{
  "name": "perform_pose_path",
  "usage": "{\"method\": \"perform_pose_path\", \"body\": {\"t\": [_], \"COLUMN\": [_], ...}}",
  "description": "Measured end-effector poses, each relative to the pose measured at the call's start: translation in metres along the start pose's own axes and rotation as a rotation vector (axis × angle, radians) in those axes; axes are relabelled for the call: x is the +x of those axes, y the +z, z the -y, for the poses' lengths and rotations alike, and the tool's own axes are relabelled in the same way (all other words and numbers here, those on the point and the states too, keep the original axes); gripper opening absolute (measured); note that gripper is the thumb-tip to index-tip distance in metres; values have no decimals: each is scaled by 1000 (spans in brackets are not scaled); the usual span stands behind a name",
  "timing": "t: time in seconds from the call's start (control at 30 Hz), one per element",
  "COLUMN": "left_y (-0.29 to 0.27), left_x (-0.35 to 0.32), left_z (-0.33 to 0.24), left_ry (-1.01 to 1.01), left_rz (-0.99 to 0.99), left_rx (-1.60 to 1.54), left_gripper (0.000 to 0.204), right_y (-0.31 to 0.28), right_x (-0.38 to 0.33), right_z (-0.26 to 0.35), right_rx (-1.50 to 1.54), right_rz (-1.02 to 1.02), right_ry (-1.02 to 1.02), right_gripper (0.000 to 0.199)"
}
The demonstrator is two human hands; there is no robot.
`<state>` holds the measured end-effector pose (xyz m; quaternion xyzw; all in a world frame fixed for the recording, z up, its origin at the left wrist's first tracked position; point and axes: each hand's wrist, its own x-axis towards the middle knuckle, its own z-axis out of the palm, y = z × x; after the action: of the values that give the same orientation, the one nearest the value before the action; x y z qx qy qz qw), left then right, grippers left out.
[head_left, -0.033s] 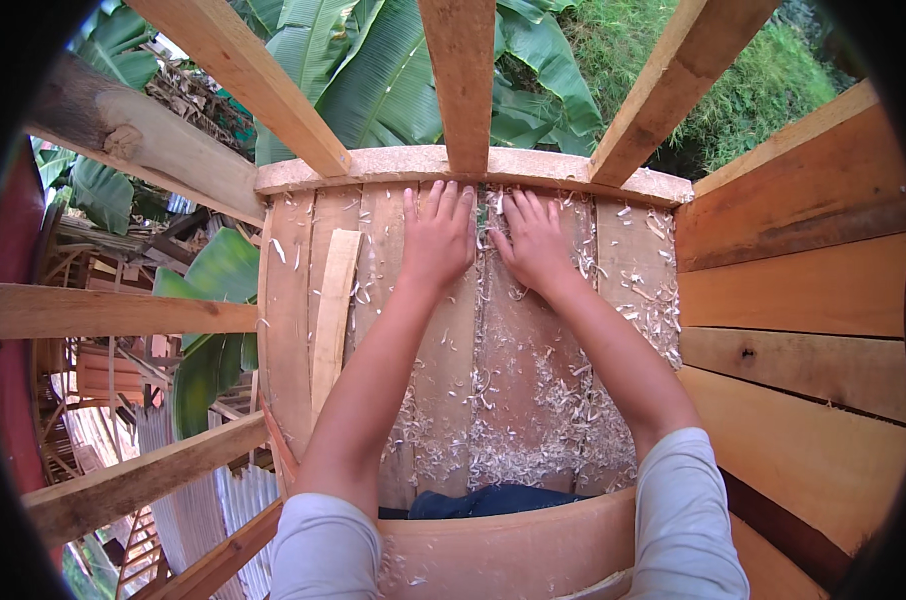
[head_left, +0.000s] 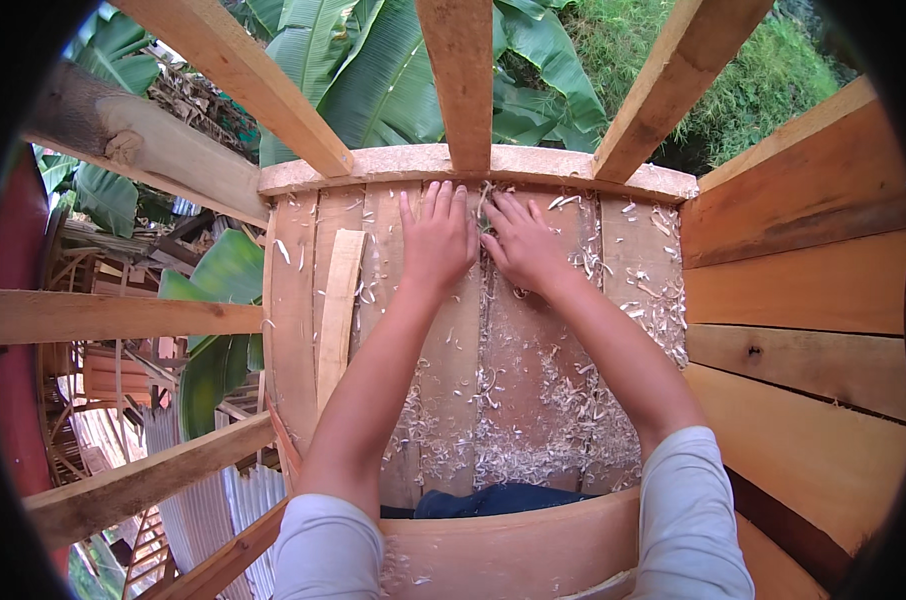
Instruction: The person smooths the surface of a wooden structure using a green sanding block. They rub the block back and forth across the wood, generating sawdust, and periodically wipe the surface with their hands to clear debris.
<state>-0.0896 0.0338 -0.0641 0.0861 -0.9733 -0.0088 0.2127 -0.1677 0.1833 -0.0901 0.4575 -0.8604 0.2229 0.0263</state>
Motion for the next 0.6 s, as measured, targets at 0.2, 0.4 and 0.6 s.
{"method": "perform_pose_path", "body": {"t": [0.2, 0.4, 0.6], "left_y": [-18, -3, -4], "left_x": [-20, -4, -7], "left_z": [4, -12, 5], "left_ry": [158, -45, 212], "left_rz": [393, 70, 325], "left_rx": [-193, -86, -394], "left_gripper": [28, 27, 37], "right_y": [-56, -30, -7], "right_x": [-4, -39, -16], "right_z": [7, -10, 17], "right_rx": [82, -140, 61], "right_rz": [7, 59, 127], "right_ry": [202, 62, 12], "right_gripper": [31, 47, 49]}}
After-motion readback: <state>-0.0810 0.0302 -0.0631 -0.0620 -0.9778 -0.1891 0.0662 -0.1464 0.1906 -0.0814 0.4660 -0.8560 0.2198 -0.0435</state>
